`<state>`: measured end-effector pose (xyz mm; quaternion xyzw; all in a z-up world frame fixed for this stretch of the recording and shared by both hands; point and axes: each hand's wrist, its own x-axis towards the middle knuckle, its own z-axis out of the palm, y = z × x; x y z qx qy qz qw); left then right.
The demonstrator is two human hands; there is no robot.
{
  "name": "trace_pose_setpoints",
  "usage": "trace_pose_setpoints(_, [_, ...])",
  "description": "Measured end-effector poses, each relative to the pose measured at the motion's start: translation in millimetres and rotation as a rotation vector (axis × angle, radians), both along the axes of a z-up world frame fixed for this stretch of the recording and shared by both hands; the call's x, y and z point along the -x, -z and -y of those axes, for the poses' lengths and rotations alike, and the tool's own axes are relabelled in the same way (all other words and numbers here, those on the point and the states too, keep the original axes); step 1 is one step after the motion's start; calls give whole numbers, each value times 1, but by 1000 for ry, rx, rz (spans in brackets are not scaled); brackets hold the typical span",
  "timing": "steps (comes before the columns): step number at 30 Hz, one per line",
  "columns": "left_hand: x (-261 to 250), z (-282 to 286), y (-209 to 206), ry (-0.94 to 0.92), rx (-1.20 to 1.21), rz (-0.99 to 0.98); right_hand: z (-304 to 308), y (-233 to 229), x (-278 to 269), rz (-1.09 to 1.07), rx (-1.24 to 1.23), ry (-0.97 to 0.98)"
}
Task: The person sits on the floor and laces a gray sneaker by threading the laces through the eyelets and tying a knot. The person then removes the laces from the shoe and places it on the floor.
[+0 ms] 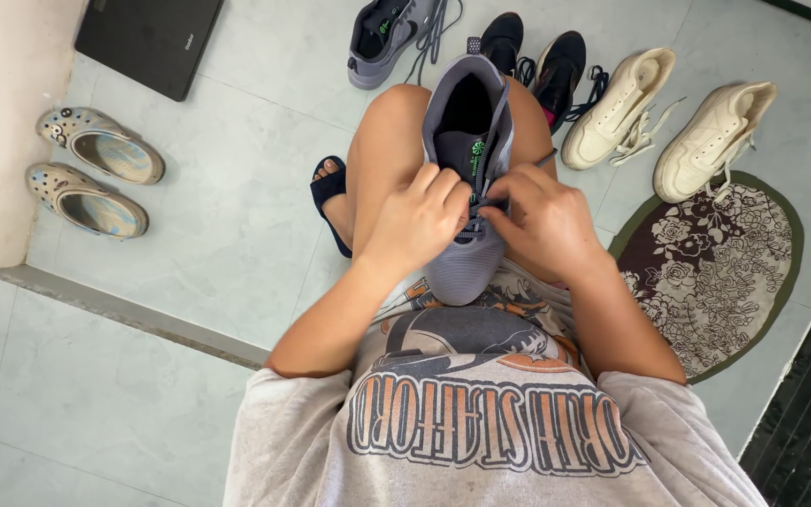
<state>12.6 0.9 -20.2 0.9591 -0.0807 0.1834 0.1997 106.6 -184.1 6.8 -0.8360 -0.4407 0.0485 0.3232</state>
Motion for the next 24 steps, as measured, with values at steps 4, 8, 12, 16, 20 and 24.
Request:
trace_pose_setpoints(4, [1, -22, 6, 173, -161, 379, 0, 3, 6, 0, -50, -13])
trace_pose_setpoints(8, [2, -29, 5, 205, -262, 460, 5, 10, -2, 307, -95, -135])
trace_pose_setpoints(12, [4, -19, -1, 148, -227, 378, 10, 24, -24, 512, -247, -281])
trace_pose_setpoints(16, [4, -5, -8, -5, 225, 108, 12, 42, -30, 596, -403, -316])
trace_pose_setpoints(20, [5, 3, -12, -91, 166, -75, 15, 53, -24, 628, -438, -325])
trace_pose_setpoints(24, [-1, 3, -13, -48, -57, -235, 20, 50, -17, 590, -404, -304])
